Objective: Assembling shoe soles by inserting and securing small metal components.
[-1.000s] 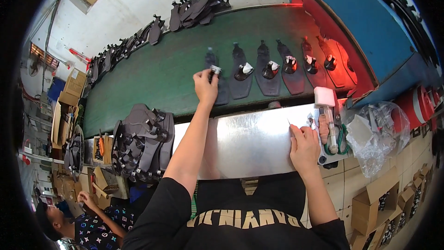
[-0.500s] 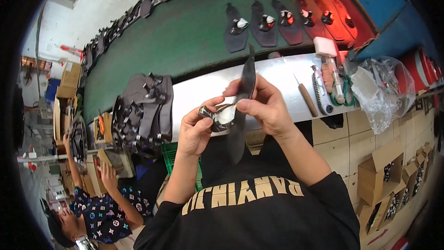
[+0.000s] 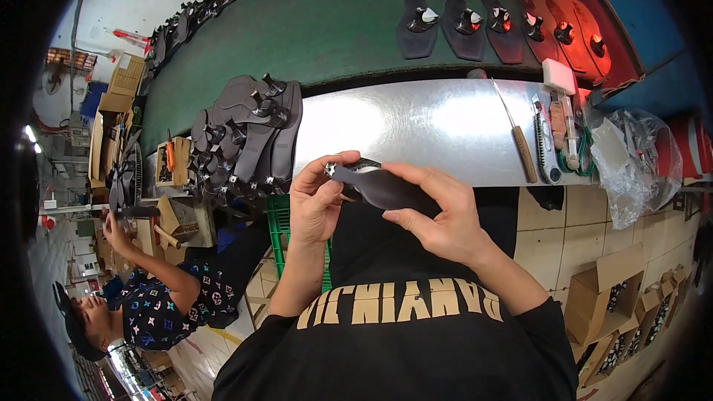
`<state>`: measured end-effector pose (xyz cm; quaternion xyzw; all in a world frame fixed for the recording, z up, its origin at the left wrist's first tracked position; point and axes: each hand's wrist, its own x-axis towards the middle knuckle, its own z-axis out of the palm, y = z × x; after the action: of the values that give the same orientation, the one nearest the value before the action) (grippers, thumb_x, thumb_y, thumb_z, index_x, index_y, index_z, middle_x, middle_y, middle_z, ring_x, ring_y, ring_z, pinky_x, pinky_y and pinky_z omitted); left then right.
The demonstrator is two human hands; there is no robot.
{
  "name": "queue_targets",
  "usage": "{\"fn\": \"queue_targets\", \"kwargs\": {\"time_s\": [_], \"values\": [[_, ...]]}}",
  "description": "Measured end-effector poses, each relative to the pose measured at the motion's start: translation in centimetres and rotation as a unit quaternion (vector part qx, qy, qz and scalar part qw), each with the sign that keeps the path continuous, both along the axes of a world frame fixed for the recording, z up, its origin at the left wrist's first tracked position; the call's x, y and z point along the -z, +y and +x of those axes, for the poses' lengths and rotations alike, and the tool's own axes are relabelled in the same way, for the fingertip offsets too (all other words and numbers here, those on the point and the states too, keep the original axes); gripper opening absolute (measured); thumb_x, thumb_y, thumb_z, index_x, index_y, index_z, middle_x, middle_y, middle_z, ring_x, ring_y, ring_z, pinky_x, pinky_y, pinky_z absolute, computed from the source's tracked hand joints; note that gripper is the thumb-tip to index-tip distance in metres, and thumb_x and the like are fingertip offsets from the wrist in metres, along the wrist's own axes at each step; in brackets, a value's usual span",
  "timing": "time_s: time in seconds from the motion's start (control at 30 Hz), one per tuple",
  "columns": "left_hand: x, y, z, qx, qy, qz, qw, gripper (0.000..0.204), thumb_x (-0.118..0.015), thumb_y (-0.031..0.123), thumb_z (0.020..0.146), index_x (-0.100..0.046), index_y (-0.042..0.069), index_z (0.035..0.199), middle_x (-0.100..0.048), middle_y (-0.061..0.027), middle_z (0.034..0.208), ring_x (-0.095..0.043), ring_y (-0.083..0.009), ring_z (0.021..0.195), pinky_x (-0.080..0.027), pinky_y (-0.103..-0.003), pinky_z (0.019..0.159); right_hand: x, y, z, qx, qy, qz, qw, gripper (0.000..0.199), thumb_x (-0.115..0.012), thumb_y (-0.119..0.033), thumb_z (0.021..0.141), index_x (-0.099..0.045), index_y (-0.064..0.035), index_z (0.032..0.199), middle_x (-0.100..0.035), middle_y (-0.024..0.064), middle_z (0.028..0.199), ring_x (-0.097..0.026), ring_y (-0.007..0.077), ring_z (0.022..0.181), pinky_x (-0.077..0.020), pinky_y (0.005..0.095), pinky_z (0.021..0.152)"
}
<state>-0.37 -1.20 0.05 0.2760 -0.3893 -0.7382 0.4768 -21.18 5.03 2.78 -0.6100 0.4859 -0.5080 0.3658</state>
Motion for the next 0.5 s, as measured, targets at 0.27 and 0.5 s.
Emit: {"fn": "queue_targets", "kwargs": {"time_s": [0.27, 0.5], "values": [[0.31, 0.09, -0.12, 0.005, 0.005, -0.015, 1.000, 0.036, -0.063, -0.006, 0.082, -0.062, -0.003, 0.118, -0.062, -0.0192, 0.122, -0.064, -0.0218, 0.105, -0.056, -0.032, 0.084, 0.82, 0.10, 0.09, -0.016, -0.024, -0.022, 0.999, 0.041, -0.072, 0.000, 0.075, -0.065, -0.0011, 0.115, -0.068, 0.0113, 0.098, -0.066, 0.0199, 0.086, -0.0505, 0.0279, 0.076], [0.38, 0.18, -0.28, -0.001, -0.006, -0.010, 1.000, 0.035, -0.064, -0.006, 0.082, -0.063, -0.002, 0.116, -0.062, -0.0198, 0.121, -0.064, -0.0223, 0.105, -0.056, -0.032, 0.084, 1.07, 0.20, 0.00, -0.020, -0.044, -0.006, 0.999, 0.040, -0.071, 0.000, 0.076, -0.065, -0.0007, 0.115, -0.068, 0.0114, 0.095, -0.066, 0.0193, 0.083, -0.0500, 0.0271, 0.074]]}}
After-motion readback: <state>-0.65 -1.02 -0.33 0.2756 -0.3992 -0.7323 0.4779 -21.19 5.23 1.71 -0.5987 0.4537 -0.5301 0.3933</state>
